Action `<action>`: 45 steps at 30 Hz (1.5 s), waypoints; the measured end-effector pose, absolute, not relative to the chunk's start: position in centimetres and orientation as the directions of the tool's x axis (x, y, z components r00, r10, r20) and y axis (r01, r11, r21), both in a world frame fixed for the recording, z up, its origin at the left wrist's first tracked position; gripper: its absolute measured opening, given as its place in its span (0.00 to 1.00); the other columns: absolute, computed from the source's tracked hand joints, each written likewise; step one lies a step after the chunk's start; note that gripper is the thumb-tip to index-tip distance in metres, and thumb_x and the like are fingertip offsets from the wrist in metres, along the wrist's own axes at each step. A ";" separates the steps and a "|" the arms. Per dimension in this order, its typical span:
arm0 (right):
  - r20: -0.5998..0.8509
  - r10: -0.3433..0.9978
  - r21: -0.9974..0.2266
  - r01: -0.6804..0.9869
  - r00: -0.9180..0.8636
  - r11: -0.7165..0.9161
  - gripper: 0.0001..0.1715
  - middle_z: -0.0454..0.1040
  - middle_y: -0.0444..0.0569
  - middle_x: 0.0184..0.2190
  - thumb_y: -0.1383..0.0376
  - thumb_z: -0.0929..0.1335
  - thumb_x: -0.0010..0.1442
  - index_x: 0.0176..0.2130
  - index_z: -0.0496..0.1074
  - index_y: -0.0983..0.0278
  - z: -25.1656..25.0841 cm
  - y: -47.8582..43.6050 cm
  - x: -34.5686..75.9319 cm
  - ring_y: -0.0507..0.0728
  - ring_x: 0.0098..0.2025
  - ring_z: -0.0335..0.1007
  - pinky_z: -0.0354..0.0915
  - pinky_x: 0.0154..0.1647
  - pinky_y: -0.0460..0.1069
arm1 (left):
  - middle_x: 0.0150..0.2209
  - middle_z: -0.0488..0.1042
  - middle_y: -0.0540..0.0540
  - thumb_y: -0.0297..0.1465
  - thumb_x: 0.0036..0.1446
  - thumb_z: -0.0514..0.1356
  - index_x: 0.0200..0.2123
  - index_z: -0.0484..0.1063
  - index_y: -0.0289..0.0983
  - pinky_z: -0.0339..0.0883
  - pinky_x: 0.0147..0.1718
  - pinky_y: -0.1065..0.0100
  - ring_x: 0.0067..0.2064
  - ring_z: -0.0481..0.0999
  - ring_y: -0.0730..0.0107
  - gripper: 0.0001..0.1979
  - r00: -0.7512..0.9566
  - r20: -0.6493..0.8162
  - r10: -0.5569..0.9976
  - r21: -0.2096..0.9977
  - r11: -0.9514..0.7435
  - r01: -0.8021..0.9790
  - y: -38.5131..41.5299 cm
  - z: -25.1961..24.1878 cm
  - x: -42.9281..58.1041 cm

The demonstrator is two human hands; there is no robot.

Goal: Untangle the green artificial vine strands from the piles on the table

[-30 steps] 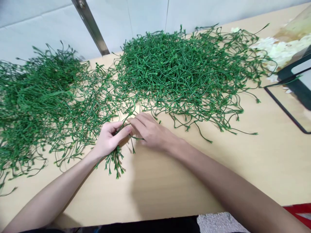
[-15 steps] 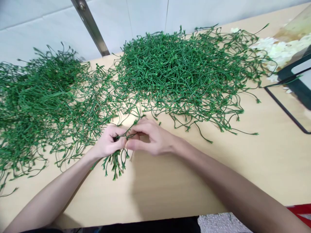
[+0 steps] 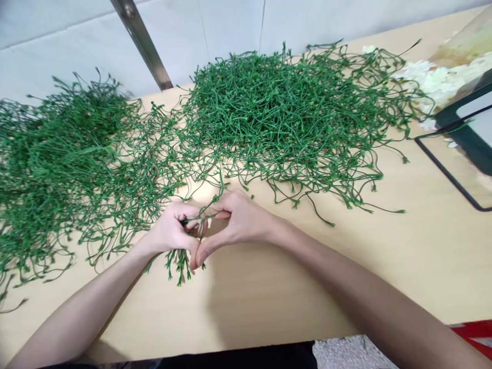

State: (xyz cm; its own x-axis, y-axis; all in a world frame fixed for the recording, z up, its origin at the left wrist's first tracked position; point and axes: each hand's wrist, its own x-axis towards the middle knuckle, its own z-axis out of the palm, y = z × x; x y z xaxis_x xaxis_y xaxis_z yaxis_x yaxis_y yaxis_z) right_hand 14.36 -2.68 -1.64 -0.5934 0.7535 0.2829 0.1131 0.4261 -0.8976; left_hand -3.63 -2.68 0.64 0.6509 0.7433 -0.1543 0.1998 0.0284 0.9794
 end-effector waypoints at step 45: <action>0.676 0.611 -0.610 0.152 -0.413 0.777 0.09 0.74 0.46 0.21 0.67 0.69 0.59 0.27 0.72 0.64 -1.9 -2.0 15.0 0.52 0.24 0.67 0.63 0.31 0.51 | 0.27 0.78 0.49 0.38 0.47 0.70 0.30 0.66 0.36 0.71 0.30 0.76 0.30 0.78 0.75 0.17 0.151 -0.075 0.986 0.989 0.092 -0.113 -2.4 -0.5 -3.0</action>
State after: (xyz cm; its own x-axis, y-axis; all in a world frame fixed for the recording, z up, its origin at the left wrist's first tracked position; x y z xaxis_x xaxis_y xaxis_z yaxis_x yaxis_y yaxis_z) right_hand 15.01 -1.97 -1.88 -0.4127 0.6109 0.6756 0.1516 0.7775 -0.6104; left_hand -3.01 -2.37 -0.48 0.1513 0.9857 -0.0747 -0.1132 0.0923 0.9893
